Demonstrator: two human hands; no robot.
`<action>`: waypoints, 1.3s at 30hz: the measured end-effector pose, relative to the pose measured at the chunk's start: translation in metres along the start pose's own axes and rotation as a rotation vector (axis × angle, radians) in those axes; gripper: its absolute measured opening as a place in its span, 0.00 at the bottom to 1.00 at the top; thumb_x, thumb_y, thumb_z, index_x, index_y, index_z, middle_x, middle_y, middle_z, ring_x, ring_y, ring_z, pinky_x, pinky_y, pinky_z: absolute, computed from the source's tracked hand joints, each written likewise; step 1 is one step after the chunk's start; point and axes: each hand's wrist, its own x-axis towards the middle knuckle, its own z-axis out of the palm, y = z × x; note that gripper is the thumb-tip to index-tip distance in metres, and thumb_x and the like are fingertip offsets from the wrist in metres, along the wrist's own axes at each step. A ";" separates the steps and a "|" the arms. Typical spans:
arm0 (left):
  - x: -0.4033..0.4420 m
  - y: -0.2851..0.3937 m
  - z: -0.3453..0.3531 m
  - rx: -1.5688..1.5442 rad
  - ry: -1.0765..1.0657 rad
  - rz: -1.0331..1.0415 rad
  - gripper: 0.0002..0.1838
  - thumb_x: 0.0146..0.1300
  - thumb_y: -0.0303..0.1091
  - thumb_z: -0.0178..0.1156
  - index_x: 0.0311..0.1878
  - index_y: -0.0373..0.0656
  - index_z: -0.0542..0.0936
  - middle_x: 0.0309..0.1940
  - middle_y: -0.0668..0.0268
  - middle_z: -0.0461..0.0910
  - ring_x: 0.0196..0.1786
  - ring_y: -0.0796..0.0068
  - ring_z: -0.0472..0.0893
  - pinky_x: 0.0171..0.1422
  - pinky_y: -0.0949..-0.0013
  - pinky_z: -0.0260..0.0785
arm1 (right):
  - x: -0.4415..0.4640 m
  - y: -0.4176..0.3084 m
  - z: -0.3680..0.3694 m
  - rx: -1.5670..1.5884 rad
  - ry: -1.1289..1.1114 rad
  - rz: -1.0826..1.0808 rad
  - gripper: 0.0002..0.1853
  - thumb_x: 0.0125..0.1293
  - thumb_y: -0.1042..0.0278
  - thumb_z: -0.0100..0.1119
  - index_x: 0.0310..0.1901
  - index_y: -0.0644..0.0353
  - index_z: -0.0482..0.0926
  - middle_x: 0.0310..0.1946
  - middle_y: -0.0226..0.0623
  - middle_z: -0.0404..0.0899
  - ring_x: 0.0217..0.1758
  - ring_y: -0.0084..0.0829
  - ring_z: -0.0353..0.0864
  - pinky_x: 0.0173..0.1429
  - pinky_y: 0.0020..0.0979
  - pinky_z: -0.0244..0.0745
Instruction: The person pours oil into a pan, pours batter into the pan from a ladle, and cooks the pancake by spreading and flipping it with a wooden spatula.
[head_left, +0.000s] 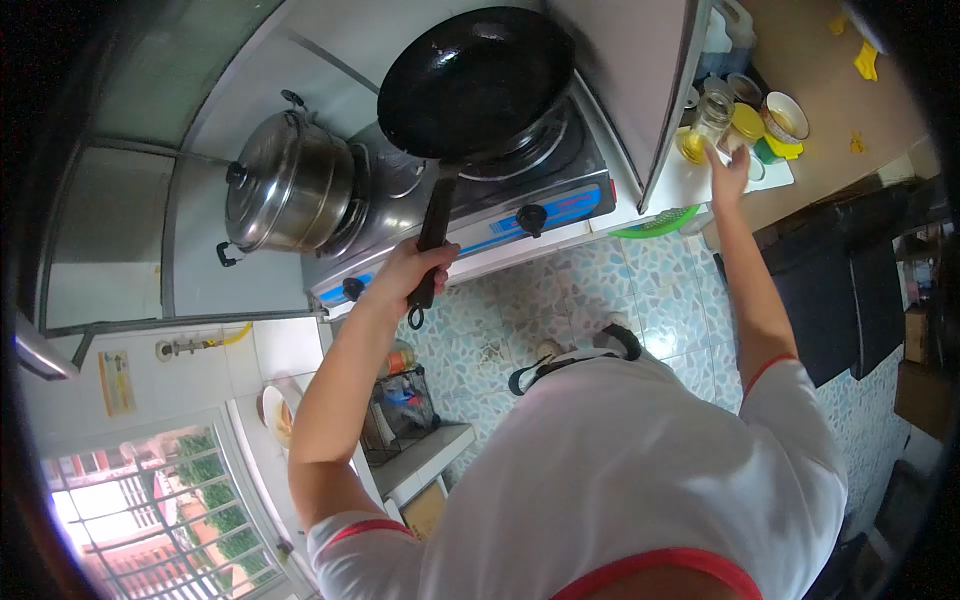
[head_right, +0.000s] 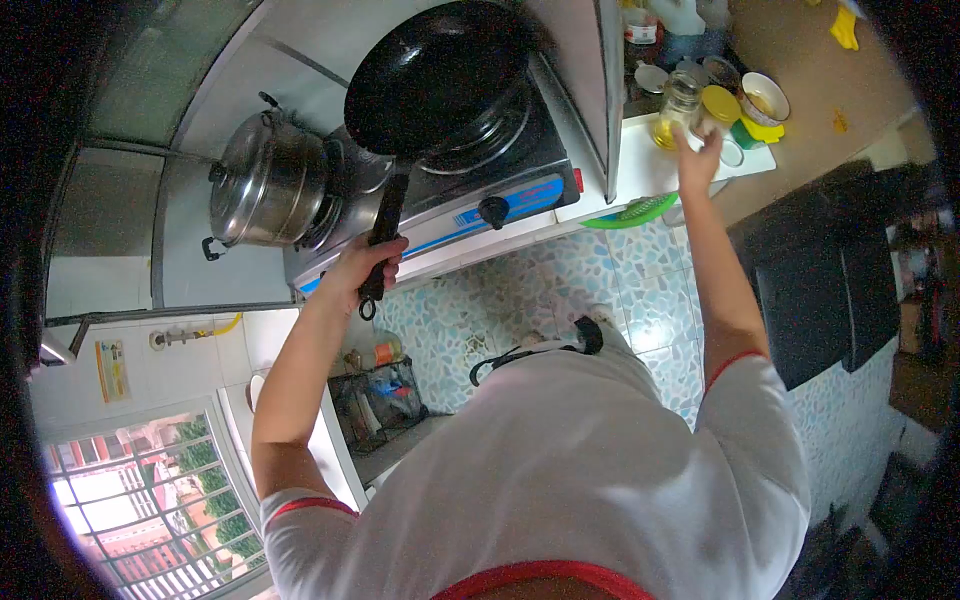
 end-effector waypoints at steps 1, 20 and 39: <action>-0.001 0.002 -0.002 0.003 -0.021 0.001 0.08 0.54 0.28 0.59 0.34 0.39 0.71 0.20 0.69 0.69 0.19 0.82 0.68 0.20 0.78 0.61 | -0.009 -0.004 -0.011 0.124 0.010 0.062 0.35 0.50 0.65 0.67 0.56 0.69 0.60 0.50 0.48 0.68 0.56 0.36 0.68 0.58 0.30 0.64; -0.024 -0.016 -0.008 -0.371 -0.284 0.090 0.08 0.51 0.25 0.57 0.32 0.40 0.69 0.18 0.72 0.65 0.18 0.84 0.65 0.20 0.79 0.57 | -0.246 -0.245 0.045 0.461 -1.343 0.547 0.20 0.64 0.56 0.50 0.52 0.59 0.69 0.39 0.32 0.76 0.41 0.22 0.76 0.43 0.21 0.71; -0.028 -0.038 -0.032 0.331 0.161 0.573 0.08 0.45 0.29 0.59 0.29 0.37 0.72 0.14 0.69 0.70 0.16 0.80 0.70 0.18 0.75 0.61 | -0.306 -0.284 0.117 0.954 -1.570 0.884 0.14 0.60 0.64 0.56 0.46 0.58 0.71 0.39 0.31 0.73 0.41 0.23 0.73 0.41 0.25 0.69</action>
